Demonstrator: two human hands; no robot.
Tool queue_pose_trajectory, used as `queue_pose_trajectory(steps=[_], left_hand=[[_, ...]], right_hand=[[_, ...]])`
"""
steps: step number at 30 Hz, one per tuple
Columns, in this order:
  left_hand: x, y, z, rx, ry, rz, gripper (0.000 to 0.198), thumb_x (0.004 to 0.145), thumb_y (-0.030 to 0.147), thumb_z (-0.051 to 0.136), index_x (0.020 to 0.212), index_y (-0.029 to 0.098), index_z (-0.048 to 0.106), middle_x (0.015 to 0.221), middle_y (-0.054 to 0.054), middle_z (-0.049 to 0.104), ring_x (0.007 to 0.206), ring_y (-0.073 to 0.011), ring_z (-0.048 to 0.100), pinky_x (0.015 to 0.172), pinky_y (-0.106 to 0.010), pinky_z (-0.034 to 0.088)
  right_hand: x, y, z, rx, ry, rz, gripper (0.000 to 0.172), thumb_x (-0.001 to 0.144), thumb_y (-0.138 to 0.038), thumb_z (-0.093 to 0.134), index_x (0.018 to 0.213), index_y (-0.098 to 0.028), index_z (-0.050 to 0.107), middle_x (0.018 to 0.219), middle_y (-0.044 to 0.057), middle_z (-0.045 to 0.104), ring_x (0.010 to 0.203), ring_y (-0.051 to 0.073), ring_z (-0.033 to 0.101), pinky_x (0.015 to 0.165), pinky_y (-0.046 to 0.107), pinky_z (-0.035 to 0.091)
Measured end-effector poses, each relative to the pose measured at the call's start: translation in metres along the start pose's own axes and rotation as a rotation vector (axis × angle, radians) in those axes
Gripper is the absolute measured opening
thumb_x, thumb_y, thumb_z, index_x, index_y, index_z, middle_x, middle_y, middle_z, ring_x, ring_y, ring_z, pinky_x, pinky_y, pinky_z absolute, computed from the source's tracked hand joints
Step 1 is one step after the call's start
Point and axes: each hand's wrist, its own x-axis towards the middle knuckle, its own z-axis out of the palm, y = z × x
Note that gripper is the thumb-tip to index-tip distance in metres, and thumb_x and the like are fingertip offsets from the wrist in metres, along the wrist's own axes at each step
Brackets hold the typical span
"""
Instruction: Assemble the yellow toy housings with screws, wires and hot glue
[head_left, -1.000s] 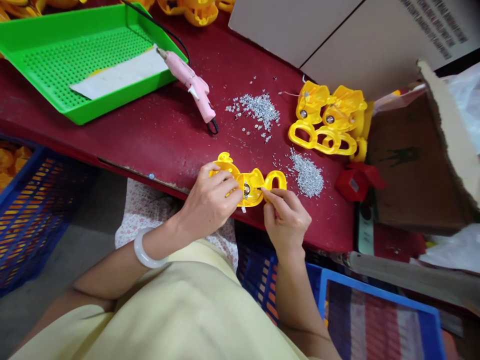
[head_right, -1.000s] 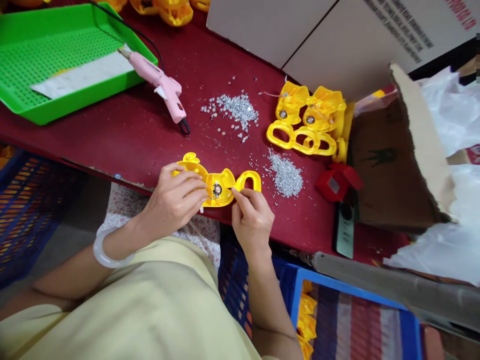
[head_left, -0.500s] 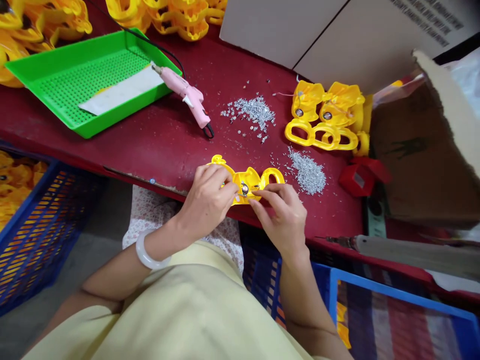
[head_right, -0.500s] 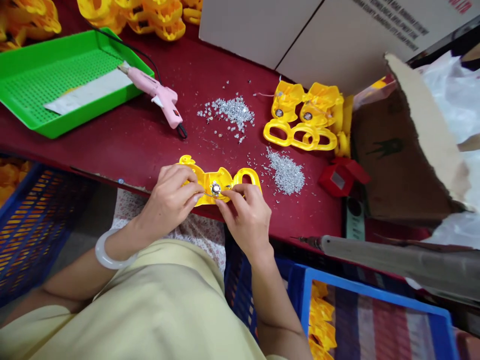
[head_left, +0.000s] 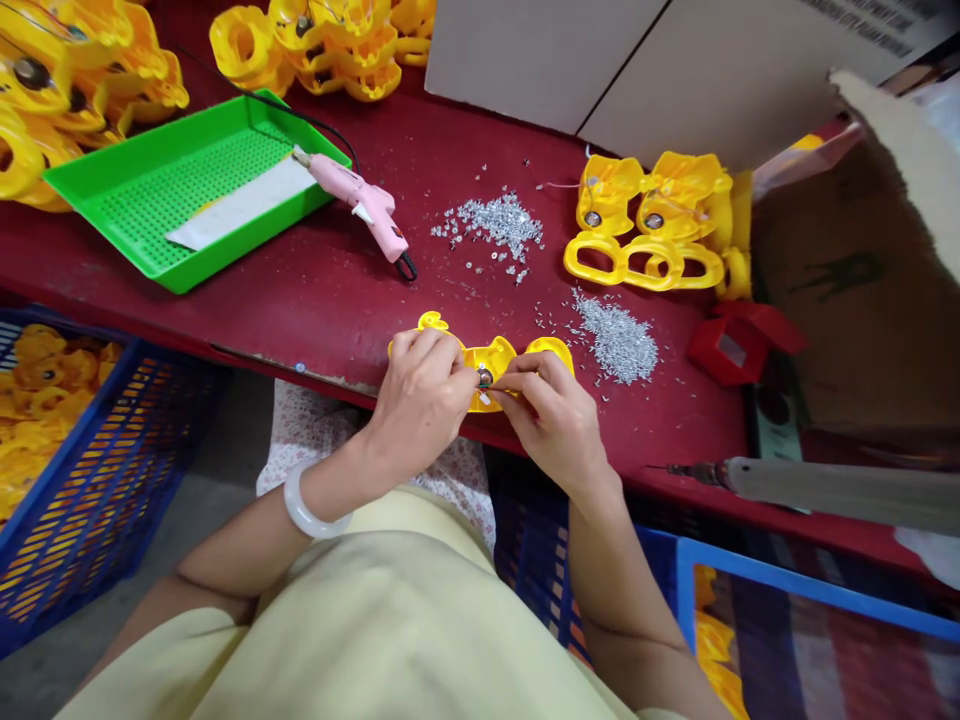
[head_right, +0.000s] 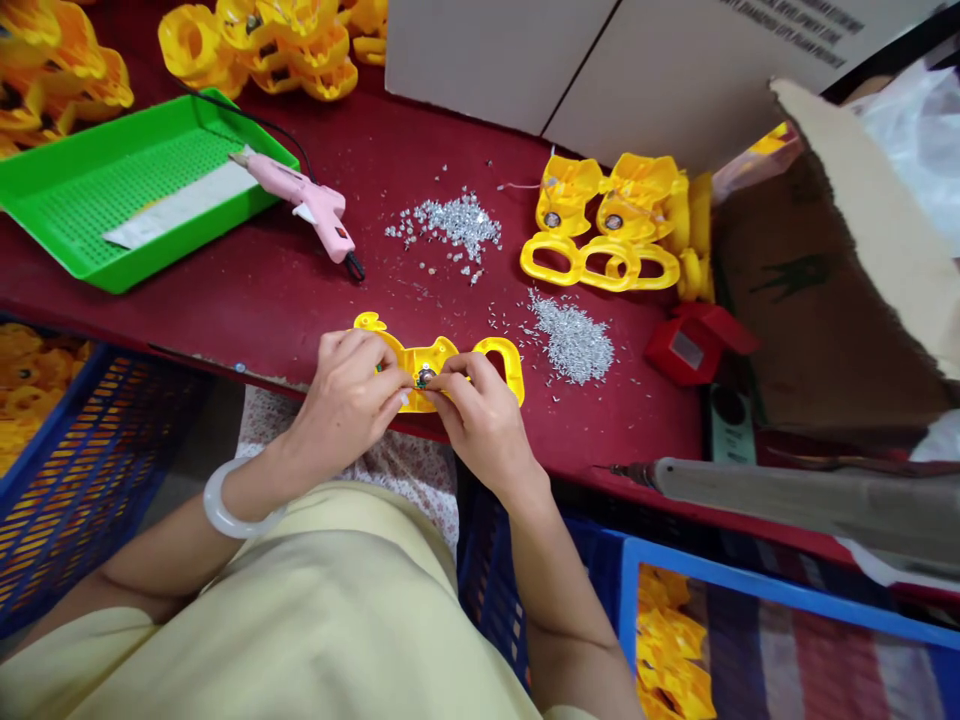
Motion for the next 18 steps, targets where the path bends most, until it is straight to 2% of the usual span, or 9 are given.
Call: queue_pose_trajectory(steps=[4,8,11,14,18], left_hand=[[0.003,0.001,-0.006,0.0,-0.081,0.0,0.017,0.091,0.017,0.054,0.084,0.018,0.069,0.089,-0.007,0.06,0.094,-0.0241,0.051,0.083,-0.041,0.035],[0.007,0.002,-0.008,0.016,-0.146,-0.037,0.015,0.09,0.021,0.058,0.081,0.02,0.07,0.087,-0.007,0.06,0.094,-0.0247,0.049,0.08,-0.04,0.033],[0.008,0.001,-0.007,0.013,-0.155,-0.06,0.011,0.087,0.02,0.063,0.079,0.02,0.07,0.086,-0.006,0.059,0.093,-0.025,0.049,0.077,-0.04,0.032],[0.009,0.0,-0.007,-0.018,-0.139,-0.073,0.008,0.086,0.019,0.063,0.083,0.019,0.07,0.089,-0.007,0.059,0.095,-0.0257,0.048,0.078,-0.04,0.032],[0.009,-0.001,-0.008,-0.039,-0.134,-0.078,0.011,0.088,0.018,0.06,0.085,0.018,0.07,0.091,-0.008,0.059,0.096,-0.0254,0.048,0.078,-0.04,0.032]], right_hand=[[0.001,0.005,0.003,-0.017,0.038,-0.033,0.008,0.089,-0.014,0.057,0.09,-0.016,0.064,0.092,0.007,0.057,0.081,0.012,0.057,0.068,0.025,0.051],[-0.001,0.01,0.005,-0.06,0.037,-0.051,0.009,0.088,-0.019,0.059,0.089,-0.02,0.068,0.092,0.005,0.057,0.079,0.012,0.055,0.065,0.025,0.048],[-0.004,0.008,0.007,-0.116,0.114,0.01,0.007,0.087,-0.025,0.062,0.09,-0.023,0.068,0.086,0.003,0.056,0.074,0.012,0.054,0.061,0.025,0.044],[-0.011,0.001,0.007,-0.109,0.21,0.073,0.007,0.085,-0.026,0.065,0.089,-0.02,0.065,0.08,0.003,0.057,0.07,0.012,0.054,0.059,0.025,0.043],[-0.015,-0.009,0.008,-0.178,0.212,0.059,0.007,0.084,-0.022,0.066,0.088,-0.018,0.067,0.072,0.001,0.057,0.062,0.01,0.052,0.055,0.024,0.04]])
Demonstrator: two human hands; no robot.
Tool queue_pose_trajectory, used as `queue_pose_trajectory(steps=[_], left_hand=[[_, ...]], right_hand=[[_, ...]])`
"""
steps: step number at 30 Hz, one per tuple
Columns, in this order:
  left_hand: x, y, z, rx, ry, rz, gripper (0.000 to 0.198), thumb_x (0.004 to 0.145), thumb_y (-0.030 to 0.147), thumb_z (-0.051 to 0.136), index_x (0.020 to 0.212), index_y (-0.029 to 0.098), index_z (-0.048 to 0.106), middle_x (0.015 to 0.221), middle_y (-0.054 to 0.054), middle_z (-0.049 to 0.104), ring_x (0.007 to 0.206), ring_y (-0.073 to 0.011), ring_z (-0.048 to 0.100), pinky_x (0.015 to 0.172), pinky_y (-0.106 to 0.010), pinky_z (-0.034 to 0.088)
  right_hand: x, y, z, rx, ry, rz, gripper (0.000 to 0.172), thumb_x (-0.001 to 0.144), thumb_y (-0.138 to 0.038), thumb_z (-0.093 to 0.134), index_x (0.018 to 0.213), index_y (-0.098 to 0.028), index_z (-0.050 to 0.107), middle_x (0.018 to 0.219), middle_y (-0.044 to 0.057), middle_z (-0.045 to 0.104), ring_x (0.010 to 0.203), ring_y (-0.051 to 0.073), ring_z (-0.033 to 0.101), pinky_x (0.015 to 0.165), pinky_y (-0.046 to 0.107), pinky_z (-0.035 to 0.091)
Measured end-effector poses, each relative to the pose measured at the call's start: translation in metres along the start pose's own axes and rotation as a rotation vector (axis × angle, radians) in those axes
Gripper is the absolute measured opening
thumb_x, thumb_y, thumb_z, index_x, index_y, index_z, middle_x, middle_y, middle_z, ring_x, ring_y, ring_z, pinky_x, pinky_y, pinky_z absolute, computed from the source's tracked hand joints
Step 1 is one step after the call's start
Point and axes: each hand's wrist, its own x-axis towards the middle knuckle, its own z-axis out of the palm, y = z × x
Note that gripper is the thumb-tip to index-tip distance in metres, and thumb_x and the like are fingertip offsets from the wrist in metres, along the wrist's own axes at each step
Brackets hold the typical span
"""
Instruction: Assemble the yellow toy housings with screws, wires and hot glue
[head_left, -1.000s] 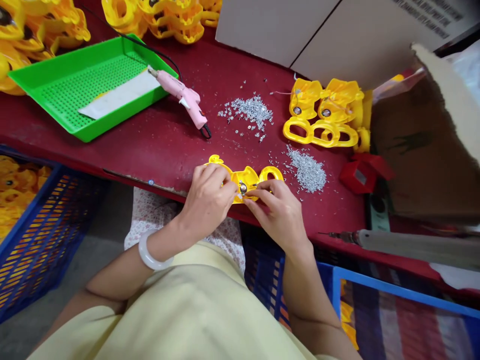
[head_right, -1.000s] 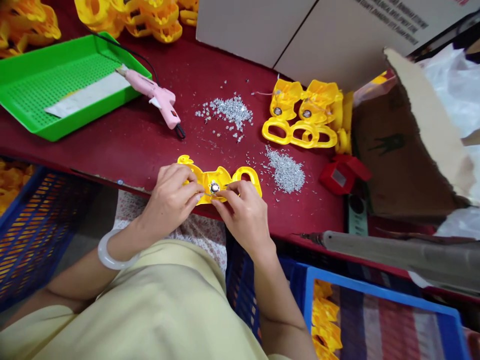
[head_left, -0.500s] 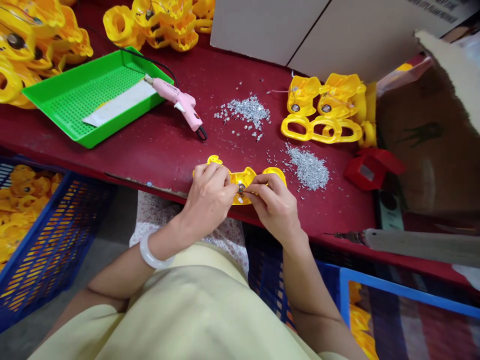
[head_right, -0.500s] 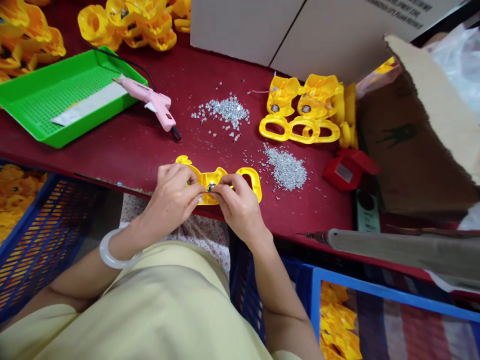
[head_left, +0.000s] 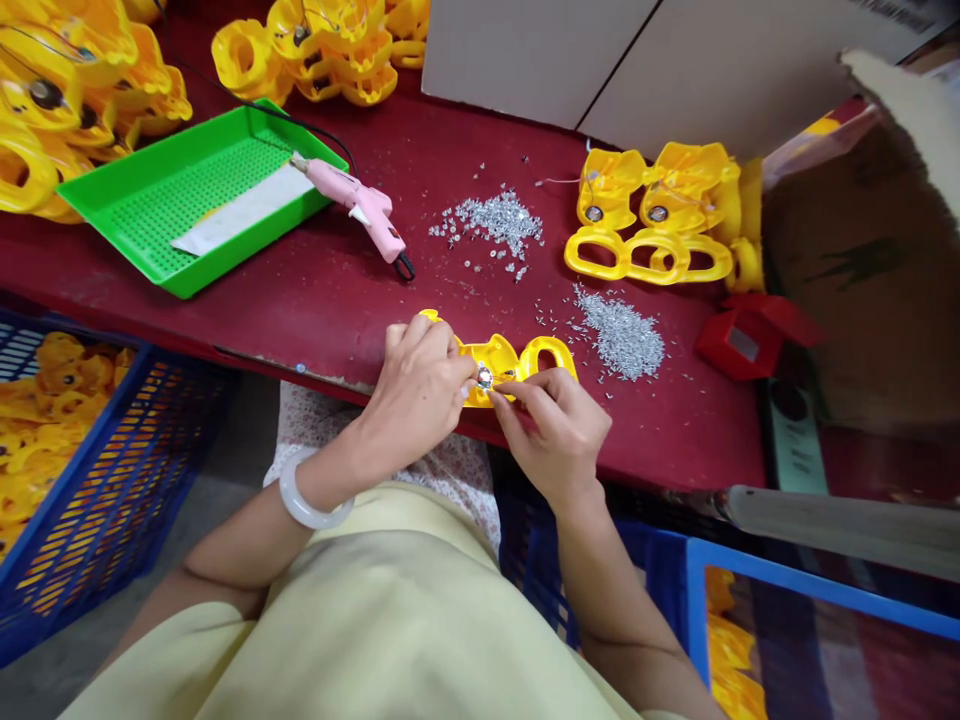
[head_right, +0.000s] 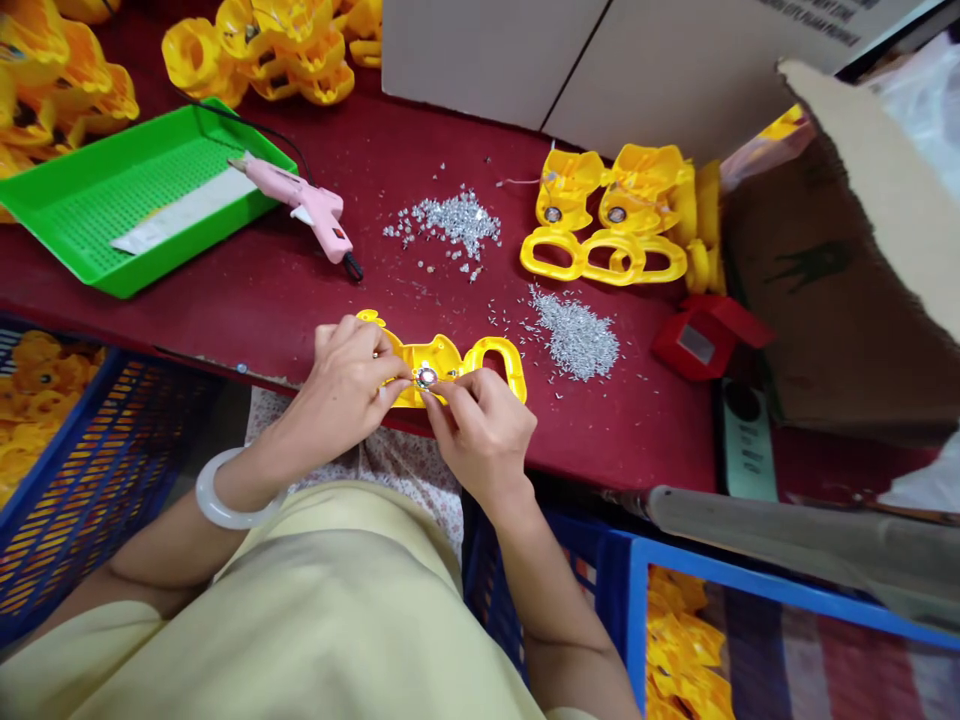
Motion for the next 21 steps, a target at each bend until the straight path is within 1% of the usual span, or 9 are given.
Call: queue_pose_trajectory(steps=[2,4,8,12,13,15,18,19,21], left_hand=[[0.0,0.0,0.0,0.0,0.004,0.002,0.013,0.088,0.017,0.059,0.084,0.017,0.07,0.091,-0.008,0.059,0.095,-0.0252,0.048,0.077,-0.04,0.032],[0.0,0.0,0.0,-0.002,0.011,0.008,0.013,0.089,0.017,0.058,0.083,0.017,0.07,0.09,-0.008,0.06,0.095,-0.0251,0.048,0.077,-0.039,0.033],[0.0,0.0,0.003,0.002,0.031,0.034,0.012,0.089,0.019,0.059,0.083,0.018,0.07,0.092,-0.008,0.062,0.096,-0.0254,0.05,0.078,-0.04,0.033],[-0.003,-0.002,0.005,0.039,0.065,0.08,0.012,0.09,0.02,0.058,0.083,0.018,0.068,0.091,-0.006,0.065,0.095,-0.0248,0.051,0.079,-0.04,0.033],[-0.004,-0.003,0.006,0.054,0.07,0.1,0.013,0.09,0.02,0.057,0.082,0.019,0.068,0.09,-0.006,0.064,0.094,-0.0244,0.051,0.079,-0.04,0.034],[-0.005,-0.004,0.006,0.088,0.067,0.137,0.015,0.09,0.019,0.057,0.079,0.019,0.068,0.088,-0.006,0.064,0.093,-0.0241,0.051,0.079,-0.041,0.034],[-0.006,-0.005,0.005,0.123,0.03,0.167,0.017,0.09,0.019,0.057,0.078,0.017,0.067,0.088,-0.007,0.062,0.093,-0.0244,0.051,0.079,-0.041,0.035],[-0.006,-0.005,0.004,0.129,0.015,0.166,0.017,0.091,0.019,0.056,0.078,0.017,0.067,0.089,-0.008,0.062,0.094,-0.0247,0.051,0.079,-0.041,0.035],[-0.006,-0.005,0.002,0.13,-0.011,0.161,0.017,0.091,0.017,0.054,0.079,0.016,0.067,0.092,-0.009,0.062,0.096,-0.0252,0.052,0.08,-0.041,0.036]], right_hand=[[0.001,-0.003,0.001,-0.047,-0.019,-0.001,0.01,0.086,-0.023,0.064,0.093,-0.019,0.069,0.069,0.0,0.057,0.06,0.009,0.052,0.054,0.024,0.038],[0.003,-0.005,0.003,-0.048,-0.046,-0.015,0.01,0.087,-0.024,0.063,0.092,-0.02,0.07,0.068,0.0,0.058,0.06,0.009,0.052,0.054,0.023,0.038],[0.007,-0.004,0.003,0.013,-0.123,-0.068,0.009,0.086,-0.023,0.063,0.083,-0.018,0.07,0.07,0.001,0.059,0.062,0.01,0.052,0.055,0.024,0.038],[0.006,0.0,-0.002,0.109,-0.206,-0.138,0.009,0.085,-0.023,0.063,0.084,-0.018,0.07,0.075,0.004,0.06,0.066,0.012,0.053,0.059,0.025,0.043],[0.004,0.001,-0.003,0.139,-0.202,-0.15,0.009,0.085,-0.022,0.063,0.085,-0.018,0.07,0.076,0.004,0.061,0.068,0.012,0.054,0.06,0.025,0.044],[0.001,0.002,-0.005,0.188,-0.144,-0.135,0.009,0.085,-0.019,0.062,0.09,-0.019,0.07,0.079,0.005,0.063,0.07,0.013,0.058,0.063,0.026,0.048],[-0.006,0.004,-0.004,0.201,-0.032,-0.046,0.019,0.084,-0.015,0.062,0.102,-0.02,0.067,0.085,0.005,0.066,0.074,0.014,0.062,0.065,0.027,0.052],[-0.008,0.005,-0.004,0.19,-0.023,-0.032,0.02,0.083,-0.015,0.062,0.102,-0.02,0.066,0.086,0.006,0.066,0.074,0.014,0.062,0.065,0.027,0.052],[-0.01,0.006,-0.002,0.171,-0.055,-0.046,0.016,0.083,-0.017,0.063,0.098,-0.02,0.067,0.085,0.005,0.066,0.074,0.014,0.061,0.065,0.027,0.052]])
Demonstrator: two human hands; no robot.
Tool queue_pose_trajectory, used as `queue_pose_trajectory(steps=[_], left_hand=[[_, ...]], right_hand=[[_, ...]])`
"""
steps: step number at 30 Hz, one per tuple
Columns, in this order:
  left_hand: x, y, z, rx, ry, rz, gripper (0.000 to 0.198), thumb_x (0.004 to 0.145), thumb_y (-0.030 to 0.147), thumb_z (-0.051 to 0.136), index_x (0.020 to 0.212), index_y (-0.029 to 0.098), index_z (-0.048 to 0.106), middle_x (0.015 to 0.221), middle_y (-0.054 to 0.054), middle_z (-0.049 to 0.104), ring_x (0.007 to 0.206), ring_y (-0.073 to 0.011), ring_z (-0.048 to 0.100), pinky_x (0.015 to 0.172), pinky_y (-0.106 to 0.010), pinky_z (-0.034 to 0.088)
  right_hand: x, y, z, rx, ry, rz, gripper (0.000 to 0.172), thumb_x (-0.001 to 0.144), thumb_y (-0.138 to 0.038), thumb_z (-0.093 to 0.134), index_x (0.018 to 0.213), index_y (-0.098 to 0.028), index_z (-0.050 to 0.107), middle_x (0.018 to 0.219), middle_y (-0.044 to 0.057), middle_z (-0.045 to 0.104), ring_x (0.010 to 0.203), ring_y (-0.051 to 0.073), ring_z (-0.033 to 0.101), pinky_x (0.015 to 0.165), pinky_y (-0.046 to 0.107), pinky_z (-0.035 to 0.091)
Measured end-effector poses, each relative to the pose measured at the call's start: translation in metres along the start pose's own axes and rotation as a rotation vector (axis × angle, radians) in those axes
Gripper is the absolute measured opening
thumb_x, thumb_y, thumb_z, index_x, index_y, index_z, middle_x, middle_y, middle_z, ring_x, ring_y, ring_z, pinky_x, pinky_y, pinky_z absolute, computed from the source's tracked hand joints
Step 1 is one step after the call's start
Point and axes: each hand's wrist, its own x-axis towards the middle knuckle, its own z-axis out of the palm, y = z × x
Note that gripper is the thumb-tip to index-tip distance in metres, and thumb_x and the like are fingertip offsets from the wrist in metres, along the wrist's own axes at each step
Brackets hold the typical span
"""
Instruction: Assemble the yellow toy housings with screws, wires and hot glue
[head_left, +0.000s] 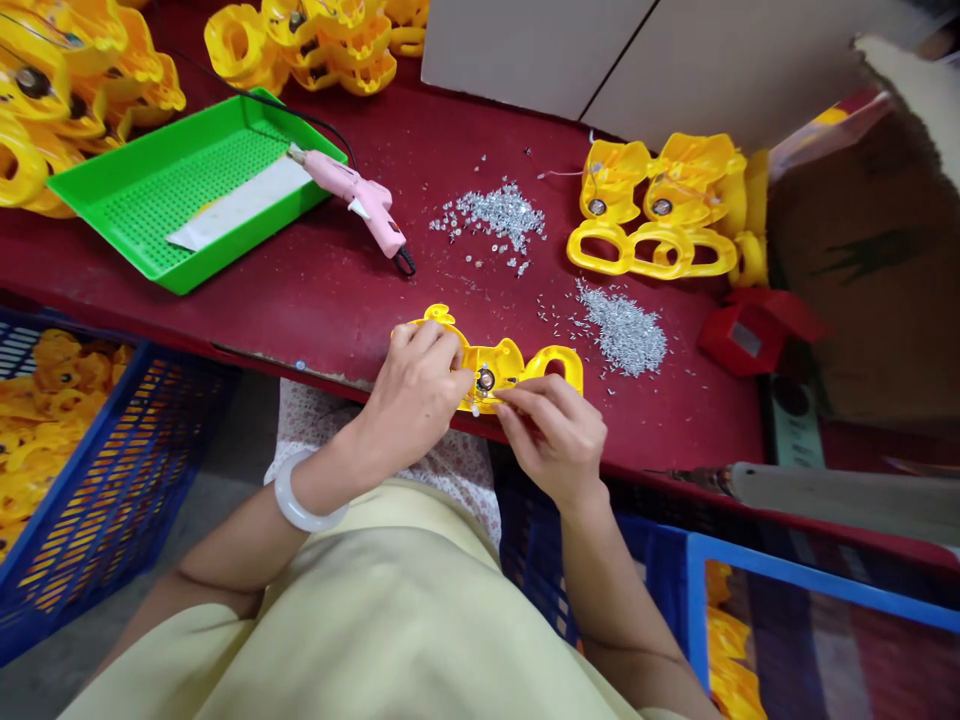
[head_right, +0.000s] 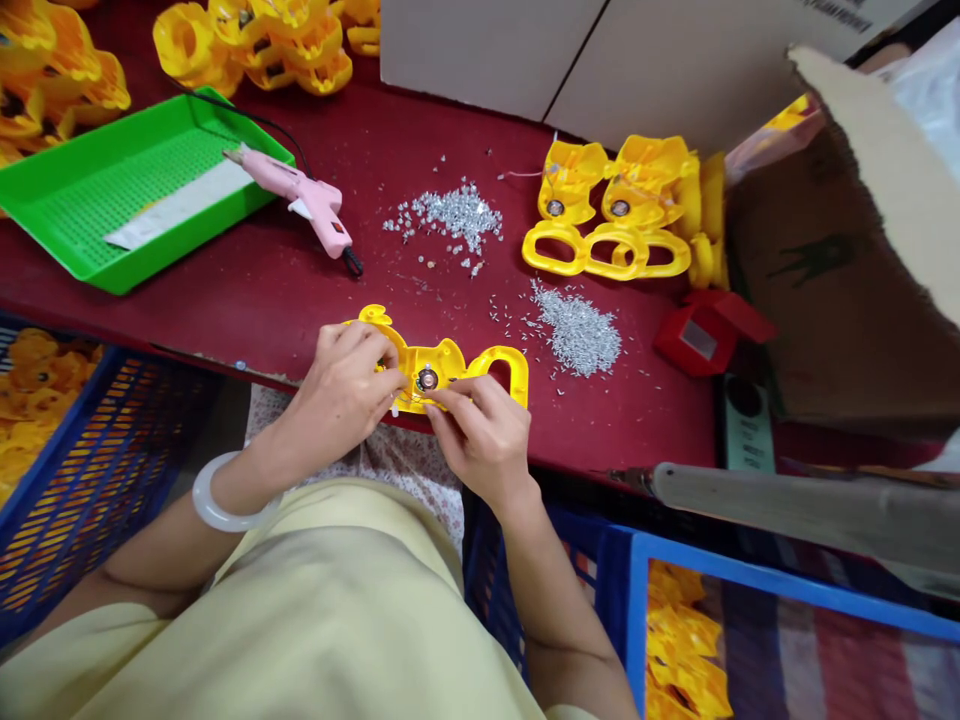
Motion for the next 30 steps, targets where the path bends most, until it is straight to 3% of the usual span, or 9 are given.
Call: queue_pose_trajectory(steps=[5,12,20,26,30], left_hand=[[-0.0012,-0.0014,-0.003,-0.035,0.003,0.012,0.017,0.09,0.015,0.052,0.082,0.016,0.066,0.093,-0.009,0.063,0.095,-0.0248,0.053,0.082,-0.041,0.037],[-0.0036,-0.0014,0.0006,-0.071,0.04,-0.026,0.016,0.091,0.015,0.052,0.082,0.016,0.066,0.094,-0.008,0.064,0.094,-0.0233,0.056,0.085,-0.042,0.038],[-0.0039,-0.0012,0.0018,-0.092,0.05,-0.041,0.017,0.091,0.017,0.053,0.08,0.017,0.066,0.094,-0.008,0.065,0.095,-0.023,0.055,0.084,-0.041,0.037],[-0.005,0.0,0.0026,-0.09,0.043,-0.04,0.019,0.092,0.019,0.051,0.081,0.015,0.066,0.094,-0.008,0.064,0.096,-0.0245,0.056,0.085,-0.043,0.038],[-0.0093,-0.0052,-0.0003,-0.15,0.042,0.003,0.017,0.091,0.017,0.052,0.086,0.015,0.067,0.098,-0.008,0.065,0.099,-0.0238,0.056,0.091,-0.043,0.038]], right_hand=[[-0.0009,0.0019,0.0029,-0.025,-0.053,-0.03,0.009,0.084,-0.018,0.062,0.089,-0.019,0.069,0.081,0.006,0.065,0.072,0.015,0.059,0.065,0.029,0.051],[-0.0053,0.0003,0.0004,0.078,0.058,0.062,0.014,0.084,-0.013,0.06,0.096,-0.019,0.064,0.086,0.007,0.067,0.079,0.017,0.063,0.073,0.033,0.053],[-0.0049,-0.0016,0.0018,-0.048,-0.049,0.02,0.01,0.085,-0.016,0.061,0.091,-0.022,0.067,0.084,0.004,0.069,0.08,0.016,0.06,0.074,0.034,0.051],[0.0008,-0.0054,0.0056,-0.196,-0.095,0.035,0.005,0.087,-0.019,0.061,0.087,-0.018,0.066,0.084,0.005,0.068,0.079,0.017,0.05,0.072,0.032,0.047],[0.0002,-0.0044,0.0051,-0.154,-0.106,0.056,0.006,0.088,-0.018,0.059,0.086,-0.019,0.065,0.084,0.004,0.067,0.08,0.017,0.051,0.075,0.033,0.046]])
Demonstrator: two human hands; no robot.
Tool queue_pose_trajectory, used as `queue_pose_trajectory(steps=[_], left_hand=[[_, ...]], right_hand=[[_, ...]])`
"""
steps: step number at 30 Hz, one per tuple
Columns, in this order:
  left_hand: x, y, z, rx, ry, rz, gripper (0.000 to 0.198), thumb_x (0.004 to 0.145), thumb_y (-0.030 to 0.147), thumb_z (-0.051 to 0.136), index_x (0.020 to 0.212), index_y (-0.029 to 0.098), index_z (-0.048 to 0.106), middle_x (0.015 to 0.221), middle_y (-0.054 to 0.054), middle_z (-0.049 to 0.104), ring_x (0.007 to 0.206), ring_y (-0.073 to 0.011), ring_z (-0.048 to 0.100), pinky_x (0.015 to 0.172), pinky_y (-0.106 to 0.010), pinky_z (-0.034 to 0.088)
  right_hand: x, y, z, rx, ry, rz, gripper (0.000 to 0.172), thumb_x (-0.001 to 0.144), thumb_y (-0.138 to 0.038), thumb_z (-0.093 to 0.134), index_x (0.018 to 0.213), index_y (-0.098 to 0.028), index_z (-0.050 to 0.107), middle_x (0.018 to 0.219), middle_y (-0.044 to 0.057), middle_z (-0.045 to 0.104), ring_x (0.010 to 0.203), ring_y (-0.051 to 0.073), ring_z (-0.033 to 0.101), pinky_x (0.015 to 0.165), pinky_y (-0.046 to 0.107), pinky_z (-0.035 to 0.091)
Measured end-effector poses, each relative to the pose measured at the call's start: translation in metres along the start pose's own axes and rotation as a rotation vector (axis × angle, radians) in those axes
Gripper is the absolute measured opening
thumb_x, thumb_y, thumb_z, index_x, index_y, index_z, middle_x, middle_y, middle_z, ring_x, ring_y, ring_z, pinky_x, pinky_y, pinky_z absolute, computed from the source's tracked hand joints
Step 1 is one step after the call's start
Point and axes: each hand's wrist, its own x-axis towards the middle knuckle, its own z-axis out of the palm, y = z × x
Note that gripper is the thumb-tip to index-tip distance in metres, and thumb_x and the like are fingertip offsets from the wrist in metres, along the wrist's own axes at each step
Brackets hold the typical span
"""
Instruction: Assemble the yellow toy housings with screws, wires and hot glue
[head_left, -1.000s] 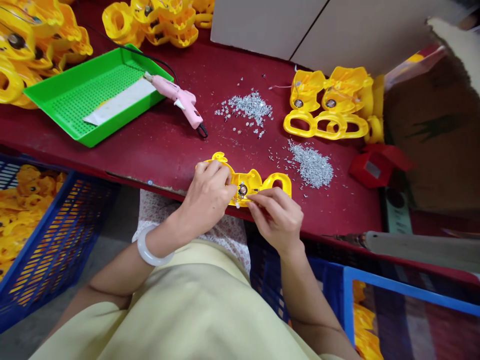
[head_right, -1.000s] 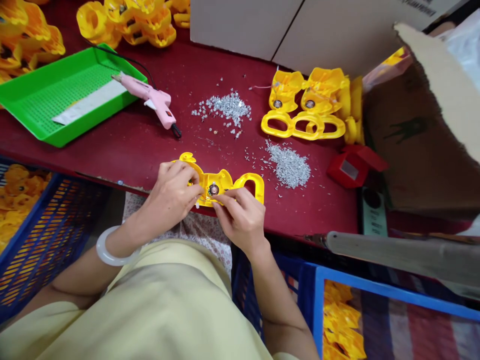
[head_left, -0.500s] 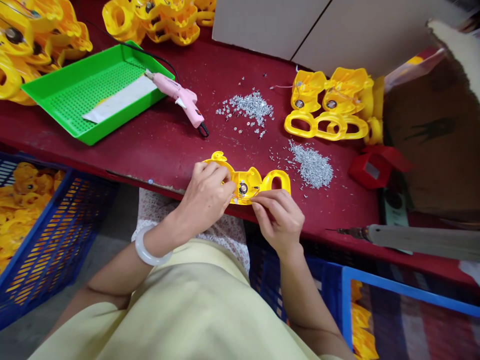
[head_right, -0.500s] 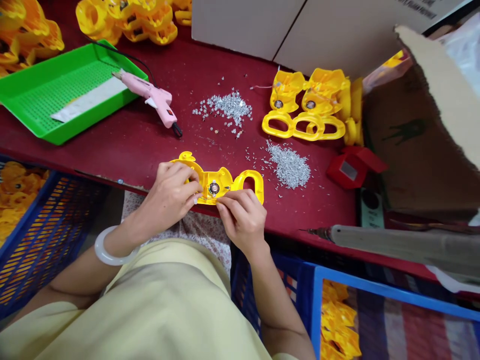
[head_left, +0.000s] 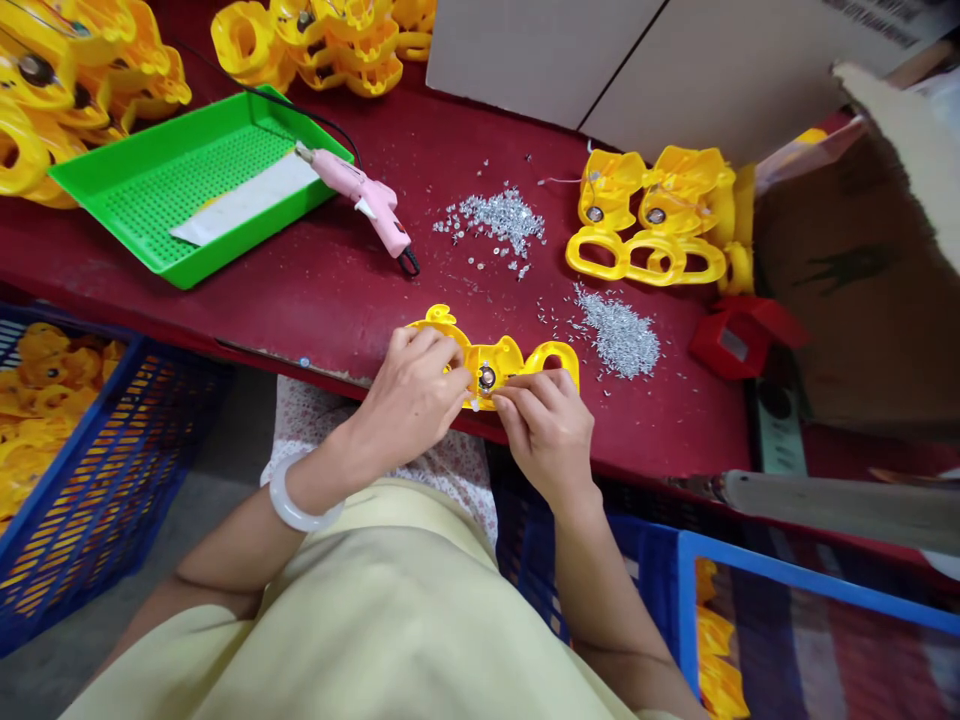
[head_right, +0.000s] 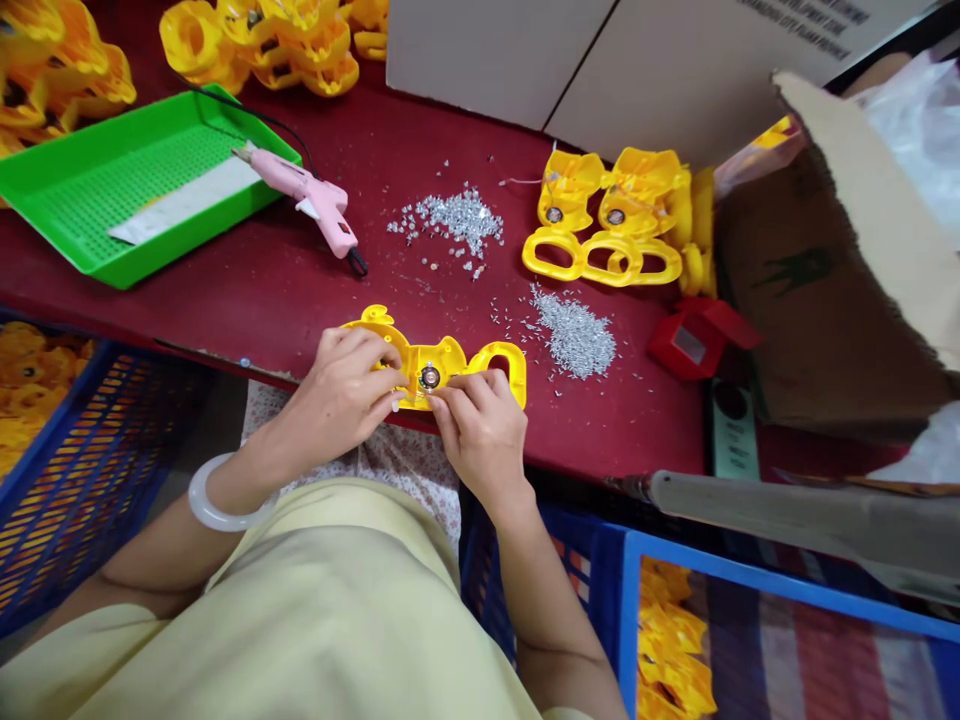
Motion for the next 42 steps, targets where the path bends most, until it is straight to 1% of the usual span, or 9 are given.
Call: queue_pose_trajectory(steps=[8,11,14,18,22,26,29,35,42], left_hand=[[-0.006,-0.018,-0.017,-0.188,0.122,0.085,0.034,0.083,-0.002,0.042,0.099,0.014,0.068,0.111,-0.01,0.063,0.11,-0.0223,0.056,0.096,-0.041,0.043],[0.004,-0.027,-0.022,-0.128,0.217,-0.001,0.032,0.089,0.004,0.043,0.104,0.015,0.069,0.114,-0.011,0.063,0.111,-0.0229,0.055,0.095,-0.041,0.045],[0.016,-0.037,-0.022,-0.036,0.161,-0.071,0.029,0.092,0.014,0.049,0.117,0.014,0.064,0.117,-0.012,0.064,0.112,-0.0247,0.056,0.096,-0.042,0.046],[0.02,-0.046,-0.014,-0.052,-0.024,-0.183,0.026,0.092,0.022,0.052,0.114,0.013,0.064,0.097,-0.011,0.071,0.089,-0.021,0.066,0.083,-0.034,0.051],[0.007,-0.04,-0.007,-0.128,0.099,-0.279,0.017,0.092,0.021,0.05,0.1,0.014,0.063,0.084,-0.007,0.071,0.073,-0.018,0.067,0.068,-0.027,0.049],[-0.011,-0.015,0.005,-0.23,0.373,-0.372,0.01,0.092,0.019,0.049,0.097,0.015,0.057,0.081,-0.004,0.068,0.068,-0.0145,0.065,0.062,-0.023,0.047],[-0.026,0.008,0.013,-0.35,0.479,-0.402,0.009,0.094,0.022,0.051,0.101,0.017,0.054,0.082,-0.002,0.067,0.071,-0.0121,0.065,0.063,-0.02,0.049],[-0.048,0.024,-0.005,-0.043,0.659,-0.123,0.051,0.085,0.042,0.068,0.124,0.013,0.053,0.116,-0.016,0.062,0.104,-0.0241,0.059,0.089,-0.037,0.05],[-0.03,0.014,-0.005,0.072,0.478,-0.123,0.013,0.09,0.028,0.062,0.089,0.021,0.072,0.099,-0.006,0.065,0.097,-0.0217,0.051,0.084,-0.039,0.038]], right_hand=[[-0.005,0.001,0.003,0.115,0.14,0.062,0.01,0.087,-0.011,0.058,0.089,-0.019,0.065,0.085,0.005,0.067,0.082,0.017,0.057,0.078,0.035,0.048],[-0.005,0.0,0.006,0.112,0.161,0.059,0.01,0.087,-0.012,0.057,0.089,-0.019,0.064,0.085,0.006,0.067,0.081,0.017,0.057,0.077,0.035,0.048],[-0.006,0.0,0.008,0.104,0.162,0.057,0.01,0.088,-0.013,0.056,0.089,-0.019,0.064,0.085,0.006,0.066,0.081,0.017,0.058,0.077,0.035,0.049],[-0.015,-0.003,0.006,0.094,0.243,0.103,0.011,0.088,-0.015,0.056,0.091,-0.02,0.065,0.087,0.006,0.067,0.083,0.017,0.06,0.078,0.035,0.051],[-0.03,-0.017,0.0,0.126,0.406,0.341,0.008,0.089,-0.019,0.057,0.085,-0.02,0.064,0.078,0.004,0.064,0.073,0.014,0.061,0.07,0.031,0.051],[-0.034,-0.042,0.006,0.594,0.12,0.69,0.023,0.092,-0.035,0.052,0.109,-0.02,0.058,0.082,0.003,0.069,0.054,0.011,0.059,0.049,0.025,0.048],[-0.024,-0.05,0.011,0.754,0.051,0.737,0.032,0.091,-0.04,0.052,0.115,-0.02,0.054,0.094,0.007,0.071,0.066,0.015,0.066,0.053,0.026,0.052],[0.014,-0.019,-0.006,0.493,-0.062,0.373,0.028,0.092,-0.028,0.048,0.113,-0.018,0.063,0.094,0.004,0.073,0.075,0.014,0.067,0.068,0.024,0.052],[0.064,-0.001,0.0,0.487,-0.41,0.064,0.027,0.089,-0.02,0.047,0.104,-0.018,0.07,0.089,0.002,0.074,0.07,0.013,0.066,0.068,0.024,0.05]])
